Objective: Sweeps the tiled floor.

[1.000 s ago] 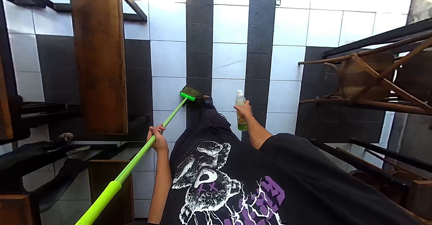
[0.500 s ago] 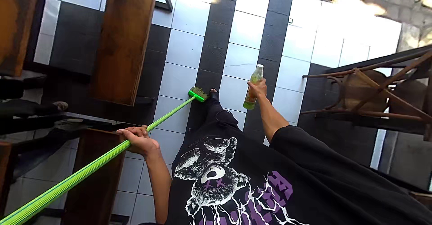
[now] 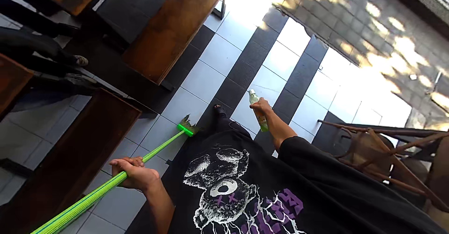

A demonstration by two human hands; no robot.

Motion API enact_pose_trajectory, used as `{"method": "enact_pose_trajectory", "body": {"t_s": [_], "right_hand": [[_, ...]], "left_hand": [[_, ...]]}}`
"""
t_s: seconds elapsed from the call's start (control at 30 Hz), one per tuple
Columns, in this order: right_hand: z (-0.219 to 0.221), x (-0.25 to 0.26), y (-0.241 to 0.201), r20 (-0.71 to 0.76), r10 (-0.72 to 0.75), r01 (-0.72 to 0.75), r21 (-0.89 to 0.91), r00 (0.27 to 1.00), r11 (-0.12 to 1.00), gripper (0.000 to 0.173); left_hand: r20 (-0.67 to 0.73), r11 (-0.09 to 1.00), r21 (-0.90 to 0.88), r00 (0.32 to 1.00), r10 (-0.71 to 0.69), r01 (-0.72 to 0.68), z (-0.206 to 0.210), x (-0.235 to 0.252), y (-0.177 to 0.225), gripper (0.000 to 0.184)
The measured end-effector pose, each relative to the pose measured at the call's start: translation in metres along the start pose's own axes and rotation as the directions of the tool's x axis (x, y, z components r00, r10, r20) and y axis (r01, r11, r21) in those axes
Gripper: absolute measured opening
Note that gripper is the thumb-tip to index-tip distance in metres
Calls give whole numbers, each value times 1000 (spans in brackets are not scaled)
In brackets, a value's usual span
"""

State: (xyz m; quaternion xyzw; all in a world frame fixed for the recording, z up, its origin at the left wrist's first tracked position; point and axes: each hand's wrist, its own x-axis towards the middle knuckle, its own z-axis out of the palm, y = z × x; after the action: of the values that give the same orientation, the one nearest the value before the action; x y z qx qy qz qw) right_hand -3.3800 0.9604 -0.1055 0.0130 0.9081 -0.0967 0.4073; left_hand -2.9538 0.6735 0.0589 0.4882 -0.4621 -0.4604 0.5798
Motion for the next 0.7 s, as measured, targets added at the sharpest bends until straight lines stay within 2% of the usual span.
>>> {"method": "enact_pose_trajectory", "body": {"t_s": [0.07,0.17,0.3,0.47,0.57,0.6,0.7], "right_hand": [[-21,9,-42,8,-43,43,-55,999,998,91],[-46,39,-94,-55,-100,95,-76,993,992,94],[-77,81,-153,-107,-178,173,-54,978,983,96],[-82,127,-181,-265,-381,421,116,886,899,89],[-83,145,-181,-266,-418,474,200,869,858,88],[-83,153,-178,-248,-429,480,204,868,853,90],[-78,176,-159,-161,-436,460,176,885,870,94]], "left_hand": [[-93,998,55,995,24,-19,-7,-3,1,33],[-207,987,157,977,49,-17,-20,-6,-3,31],[-375,973,230,925,66,24,-40,-16,-33,28],[-647,973,155,762,-30,170,-23,-53,-44,23],[-715,962,151,697,-52,227,-51,-72,-75,30],[-738,938,152,667,-101,311,-57,-78,-81,32],[-818,836,65,509,-268,544,-39,-92,-77,41]]}}
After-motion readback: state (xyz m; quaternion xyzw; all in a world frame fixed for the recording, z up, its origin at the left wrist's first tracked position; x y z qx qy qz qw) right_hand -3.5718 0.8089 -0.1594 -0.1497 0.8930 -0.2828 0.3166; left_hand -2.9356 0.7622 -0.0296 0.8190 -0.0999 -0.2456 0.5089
